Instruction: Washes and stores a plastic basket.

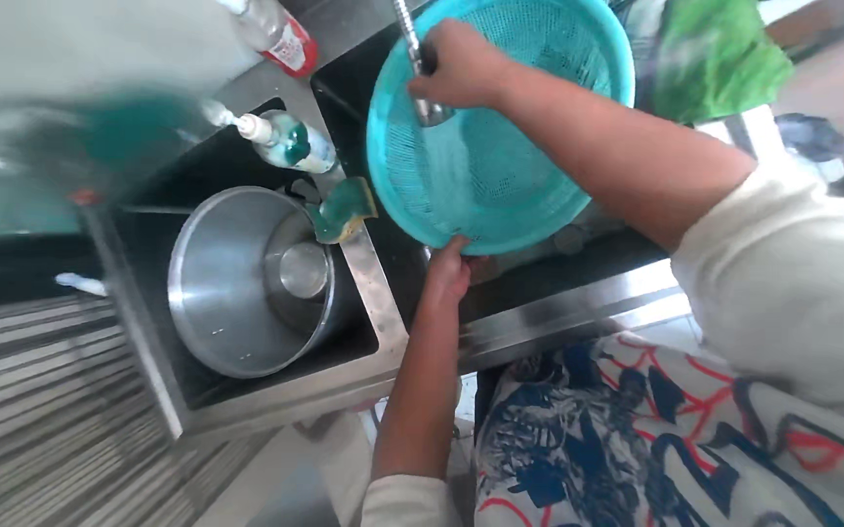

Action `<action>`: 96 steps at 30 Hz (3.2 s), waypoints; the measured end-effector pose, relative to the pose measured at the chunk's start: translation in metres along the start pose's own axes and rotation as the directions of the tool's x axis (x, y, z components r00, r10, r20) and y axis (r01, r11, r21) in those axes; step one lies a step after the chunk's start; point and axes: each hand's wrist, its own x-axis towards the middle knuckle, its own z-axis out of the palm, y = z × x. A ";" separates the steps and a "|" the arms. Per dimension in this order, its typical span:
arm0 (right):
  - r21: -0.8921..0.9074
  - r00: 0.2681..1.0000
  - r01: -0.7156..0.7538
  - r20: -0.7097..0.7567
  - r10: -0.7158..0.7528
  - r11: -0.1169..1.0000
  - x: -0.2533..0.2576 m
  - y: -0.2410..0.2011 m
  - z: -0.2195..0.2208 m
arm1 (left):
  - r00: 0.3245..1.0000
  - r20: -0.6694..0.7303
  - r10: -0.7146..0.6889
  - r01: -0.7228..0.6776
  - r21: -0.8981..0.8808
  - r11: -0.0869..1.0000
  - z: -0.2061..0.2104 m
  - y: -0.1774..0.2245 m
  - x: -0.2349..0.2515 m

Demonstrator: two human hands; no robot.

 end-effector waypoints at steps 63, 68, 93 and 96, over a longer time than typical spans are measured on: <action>-0.204 0.995 -0.062 -0.084 0.046 0.977 0.052 0.051 0.021 | 0.985 -0.002 -0.175 0.174 -0.126 0.977 0.037 0.008 -0.064; -0.270 0.991 -0.089 -0.116 0.059 0.959 0.046 0.075 0.003 | 0.991 -0.037 -0.130 0.125 -0.118 0.985 0.037 0.006 -0.066; -0.243 0.998 -0.041 -0.049 0.030 0.969 0.021 0.064 -0.006 | 0.999 -0.045 -0.019 0.017 -0.032 0.999 0.037 -0.005 -0.063; -0.186 0.997 0.043 -0.050 -0.054 0.982 0.011 0.061 -0.011 | 0.997 -0.073 0.029 -0.030 -0.011 0.999 0.034 -0.007 -0.056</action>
